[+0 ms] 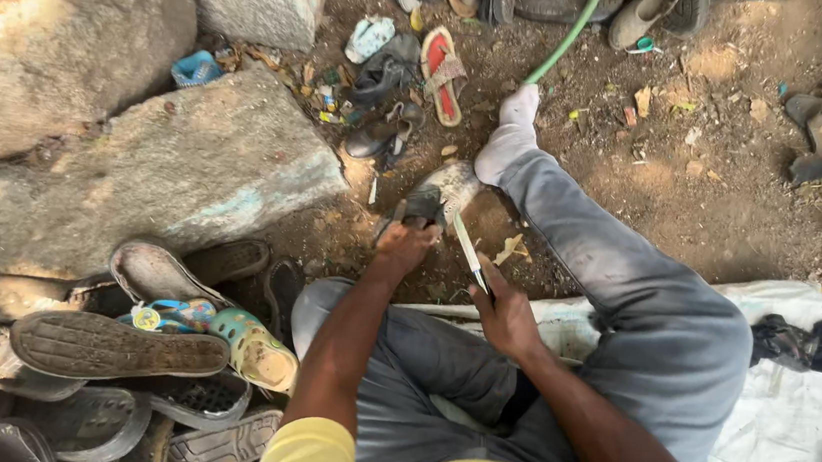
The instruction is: The person sits on the ground and uses a knife to cut and separate the sole from several worn shoes. They handle multiple shoes one at a time, prying and slicing the sole material, then place the processed shoes aside.
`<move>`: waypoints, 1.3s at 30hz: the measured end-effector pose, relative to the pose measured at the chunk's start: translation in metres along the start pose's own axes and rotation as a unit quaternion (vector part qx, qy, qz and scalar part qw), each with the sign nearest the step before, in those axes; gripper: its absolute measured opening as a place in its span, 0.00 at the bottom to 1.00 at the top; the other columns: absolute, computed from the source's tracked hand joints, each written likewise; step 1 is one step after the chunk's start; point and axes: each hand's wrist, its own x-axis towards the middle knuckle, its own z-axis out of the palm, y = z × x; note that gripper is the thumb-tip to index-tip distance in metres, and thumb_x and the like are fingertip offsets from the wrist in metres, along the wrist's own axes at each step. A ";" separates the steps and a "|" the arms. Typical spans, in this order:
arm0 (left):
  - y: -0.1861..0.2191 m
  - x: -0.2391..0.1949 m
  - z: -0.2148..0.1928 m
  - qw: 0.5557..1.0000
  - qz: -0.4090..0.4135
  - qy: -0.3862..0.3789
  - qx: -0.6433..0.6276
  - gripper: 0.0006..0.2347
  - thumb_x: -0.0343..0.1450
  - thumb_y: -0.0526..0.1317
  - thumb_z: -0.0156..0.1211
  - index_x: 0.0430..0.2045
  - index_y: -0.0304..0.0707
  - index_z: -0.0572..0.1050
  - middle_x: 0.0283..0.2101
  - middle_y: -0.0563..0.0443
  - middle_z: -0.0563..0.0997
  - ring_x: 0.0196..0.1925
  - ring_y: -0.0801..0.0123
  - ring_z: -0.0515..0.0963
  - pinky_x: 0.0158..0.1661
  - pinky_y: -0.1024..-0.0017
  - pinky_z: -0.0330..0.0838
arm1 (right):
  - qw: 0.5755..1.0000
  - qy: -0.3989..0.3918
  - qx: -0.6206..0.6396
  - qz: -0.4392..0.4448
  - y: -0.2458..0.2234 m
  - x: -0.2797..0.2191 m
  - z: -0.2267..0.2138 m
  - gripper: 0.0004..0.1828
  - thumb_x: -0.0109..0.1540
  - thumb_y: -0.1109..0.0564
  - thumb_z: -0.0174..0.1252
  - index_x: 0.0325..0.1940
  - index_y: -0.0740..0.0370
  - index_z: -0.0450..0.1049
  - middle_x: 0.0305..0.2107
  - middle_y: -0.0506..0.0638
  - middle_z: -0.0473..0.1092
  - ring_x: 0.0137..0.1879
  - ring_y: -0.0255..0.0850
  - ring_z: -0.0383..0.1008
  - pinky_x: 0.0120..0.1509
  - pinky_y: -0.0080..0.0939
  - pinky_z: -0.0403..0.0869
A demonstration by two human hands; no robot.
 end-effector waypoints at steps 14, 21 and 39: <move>0.034 0.061 0.034 0.960 0.077 0.270 0.014 0.12 0.76 0.43 0.47 0.36 0.49 0.82 0.31 0.48 0.84 0.35 0.63 0.82 0.55 0.63 0.71 | 0.996 0.049 -0.020 -0.077 0.016 -0.004 -0.003 0.30 0.67 0.54 0.56 0.72 0.64 0.62 0.45 0.71 0.76 0.43 0.56 0.82 0.45 0.54 0.78; 0.058 0.026 -0.010 0.994 -0.044 0.095 -0.044 0.10 0.71 0.38 0.53 0.42 0.44 0.80 0.40 0.44 0.82 0.44 0.55 0.80 0.51 0.57 0.70 | 0.985 -0.022 -0.159 0.056 0.069 0.023 -0.009 0.30 0.64 0.48 0.58 0.70 0.54 0.66 0.37 0.69 0.76 0.44 0.67 0.77 0.48 0.63 0.76; 0.059 -0.023 -0.009 0.957 -0.019 0.280 -0.072 0.03 0.66 0.35 0.60 0.29 0.40 0.79 0.34 0.49 0.82 0.44 0.63 0.78 0.50 0.58 0.63 | 0.887 -0.239 -0.394 -0.002 0.019 0.088 -0.020 0.27 0.72 0.46 0.29 0.55 0.59 0.72 0.24 0.58 0.76 0.29 0.50 0.79 0.37 0.53 0.79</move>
